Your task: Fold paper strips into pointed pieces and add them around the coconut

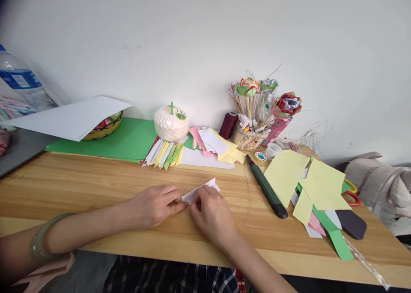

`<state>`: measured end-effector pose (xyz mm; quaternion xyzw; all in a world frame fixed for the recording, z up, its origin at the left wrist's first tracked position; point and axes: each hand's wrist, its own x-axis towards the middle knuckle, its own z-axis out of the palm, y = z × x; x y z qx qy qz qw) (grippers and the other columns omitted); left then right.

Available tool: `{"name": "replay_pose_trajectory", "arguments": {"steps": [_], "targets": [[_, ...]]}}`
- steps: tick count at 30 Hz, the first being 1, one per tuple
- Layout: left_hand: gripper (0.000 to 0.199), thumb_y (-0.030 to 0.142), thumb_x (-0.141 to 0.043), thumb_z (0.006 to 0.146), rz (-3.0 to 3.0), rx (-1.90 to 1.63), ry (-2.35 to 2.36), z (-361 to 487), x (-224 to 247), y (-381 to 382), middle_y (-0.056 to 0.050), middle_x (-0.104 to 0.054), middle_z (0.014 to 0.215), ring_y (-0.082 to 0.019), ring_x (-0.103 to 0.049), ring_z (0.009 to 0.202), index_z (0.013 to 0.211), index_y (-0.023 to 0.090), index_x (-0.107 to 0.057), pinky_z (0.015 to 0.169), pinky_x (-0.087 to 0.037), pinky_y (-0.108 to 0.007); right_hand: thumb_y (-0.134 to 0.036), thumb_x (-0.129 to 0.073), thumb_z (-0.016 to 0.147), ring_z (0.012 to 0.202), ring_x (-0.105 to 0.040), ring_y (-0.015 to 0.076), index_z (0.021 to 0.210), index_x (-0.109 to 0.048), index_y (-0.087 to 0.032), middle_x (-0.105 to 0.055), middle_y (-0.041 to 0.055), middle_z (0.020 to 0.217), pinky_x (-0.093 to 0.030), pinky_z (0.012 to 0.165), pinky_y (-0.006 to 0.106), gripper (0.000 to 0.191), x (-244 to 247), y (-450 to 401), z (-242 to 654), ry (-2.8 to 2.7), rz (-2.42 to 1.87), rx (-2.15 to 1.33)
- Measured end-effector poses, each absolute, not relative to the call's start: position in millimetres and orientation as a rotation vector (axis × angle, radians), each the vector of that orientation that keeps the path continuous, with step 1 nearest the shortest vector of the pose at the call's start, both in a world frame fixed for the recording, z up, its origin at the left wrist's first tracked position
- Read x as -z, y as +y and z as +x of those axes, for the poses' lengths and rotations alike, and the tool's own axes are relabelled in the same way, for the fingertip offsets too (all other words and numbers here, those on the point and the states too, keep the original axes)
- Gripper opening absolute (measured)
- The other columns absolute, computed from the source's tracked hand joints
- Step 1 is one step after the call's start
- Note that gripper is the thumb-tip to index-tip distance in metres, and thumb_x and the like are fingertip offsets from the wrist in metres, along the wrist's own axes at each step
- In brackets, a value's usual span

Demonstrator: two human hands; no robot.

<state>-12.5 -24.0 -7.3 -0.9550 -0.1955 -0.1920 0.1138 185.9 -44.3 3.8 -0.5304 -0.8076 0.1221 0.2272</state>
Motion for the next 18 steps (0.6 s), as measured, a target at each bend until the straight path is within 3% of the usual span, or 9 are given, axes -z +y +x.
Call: {"name": "replay_pose_trajectory", "arguments": {"steps": [6, 10, 15, 18], "targets": [[0.019, 0.018, -0.044, 0.097, -2.814, 0.557, -0.602, -12, 8, -23, -0.003, -0.053, 0.077, -0.016, -0.047, 0.075, 0.090, 0.014, -0.061, 0.057, -0.035, -0.027, -0.008, -0.048, 0.077, 0.062, -0.051, 0.0145, 0.076, -0.049, -0.020, -0.055, 0.0025, 0.076, -0.039, 0.054, 0.025, 0.011, -4, -43, 191, -2.274, -1.378, -0.351], [0.017, 0.018, -0.045, 0.096, -2.822, 0.552, -0.626, -12, 7, -24, -0.002, -0.053, 0.077, -0.016, -0.047, 0.075, 0.090, 0.015, -0.061, 0.057, -0.035, -0.027, -0.009, -0.043, 0.086, 0.076, -0.056, 0.0171, 0.086, -0.058, -0.020, -0.059, 0.0062, 0.091, -0.046, 0.065, 0.029, 0.019, -7, -49, 202, -2.384, -1.226, -0.372], [0.015, 0.022, -0.049, 0.095, -2.808, 0.574, -0.677, -12, 4, -23, -0.002, -0.052, 0.077, -0.016, -0.047, 0.076, 0.089, 0.017, -0.062, 0.059, -0.035, -0.027, -0.009, -0.039, 0.090, 0.081, -0.054, 0.0212, 0.110, -0.060, -0.019, -0.060, 0.0085, 0.089, -0.046, 0.069, 0.036, 0.030, -11, -62, 214, -2.552, -1.042, -0.152], [0.024, 0.021, -0.045, 0.097, -2.786, 0.582, -0.721, -10, 1, -23, -0.003, -0.053, 0.075, -0.017, -0.047, 0.075, 0.082, 0.016, -0.063, 0.061, -0.036, -0.027, -0.014, -0.042, 0.090, 0.080, -0.053, 0.0220, 0.113, -0.058, -0.017, -0.059, 0.0089, 0.089, -0.048, 0.068, 0.037, 0.028, -13, -68, 211, -2.594, -1.069, -0.159]]}}
